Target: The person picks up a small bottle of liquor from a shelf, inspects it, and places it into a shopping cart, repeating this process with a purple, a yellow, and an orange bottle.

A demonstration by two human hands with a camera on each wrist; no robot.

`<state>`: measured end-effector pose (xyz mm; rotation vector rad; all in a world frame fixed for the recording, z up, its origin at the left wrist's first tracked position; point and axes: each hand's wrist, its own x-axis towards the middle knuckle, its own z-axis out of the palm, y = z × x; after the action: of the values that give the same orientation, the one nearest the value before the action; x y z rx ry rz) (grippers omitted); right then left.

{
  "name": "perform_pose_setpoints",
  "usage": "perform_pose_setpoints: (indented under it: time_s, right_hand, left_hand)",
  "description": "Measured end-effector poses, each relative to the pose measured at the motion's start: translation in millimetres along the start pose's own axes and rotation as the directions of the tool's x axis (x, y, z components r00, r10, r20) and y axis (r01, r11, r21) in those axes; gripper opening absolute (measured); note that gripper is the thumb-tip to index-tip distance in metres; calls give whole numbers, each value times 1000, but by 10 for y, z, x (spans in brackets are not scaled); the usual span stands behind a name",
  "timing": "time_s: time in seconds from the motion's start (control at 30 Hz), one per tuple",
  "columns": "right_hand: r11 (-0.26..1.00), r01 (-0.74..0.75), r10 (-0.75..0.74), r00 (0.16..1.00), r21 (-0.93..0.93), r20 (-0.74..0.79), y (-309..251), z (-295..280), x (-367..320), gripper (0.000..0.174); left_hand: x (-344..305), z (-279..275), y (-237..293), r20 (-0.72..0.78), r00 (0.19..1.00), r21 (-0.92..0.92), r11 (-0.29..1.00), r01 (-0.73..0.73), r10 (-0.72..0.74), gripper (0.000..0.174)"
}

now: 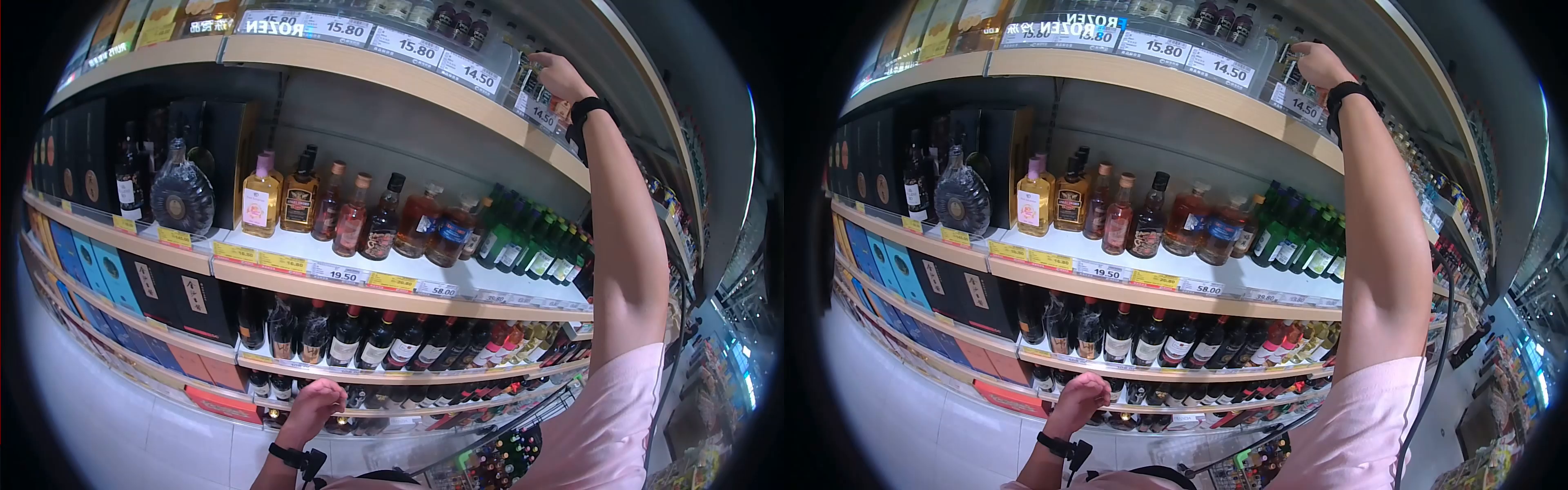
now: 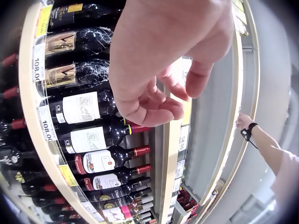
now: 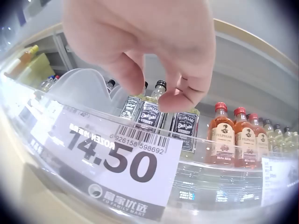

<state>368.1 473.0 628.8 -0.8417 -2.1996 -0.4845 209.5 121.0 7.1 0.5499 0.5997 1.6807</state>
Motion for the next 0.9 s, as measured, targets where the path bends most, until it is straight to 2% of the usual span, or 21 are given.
perform_pose_setpoints:
  time_s: [0.13,0.23,0.33,0.43,0.57,0.67,0.9]
  right_hand:
    - [987,-158,163,973,44,-166,-159,66,-56,69]
    - [967,-232,235,972,110,-19,-324,-28,-151,70]
    - [970,-171,188,978,171,-91,-346,52,-202,75]
    - [975,-200,206,977,99,-49,-353,86,-117,83]
    - [977,-205,210,974,60,-82,-382,81,-75,81]
    - [957,-259,275,953,132,-127,-496,50,-106,74]
    - [951,-241,268,955,192,-130,-427,108,-81,69]
  left_hand:
    - [-37,-19,21,43,999,-1,1000,6,-6,7]
    - [-58,-66,66,46,999,-23,999,22,-21,8]
    - [-86,-120,86,62,998,-47,999,11,-8,8]
    - [-77,-218,56,86,996,-61,998,-6,12,10]
    - [-138,-237,76,78,996,-55,998,-29,33,11]
    - [-200,-251,89,86,995,-85,995,-46,54,12]
    - [-266,-250,94,112,992,-83,995,-52,61,13]
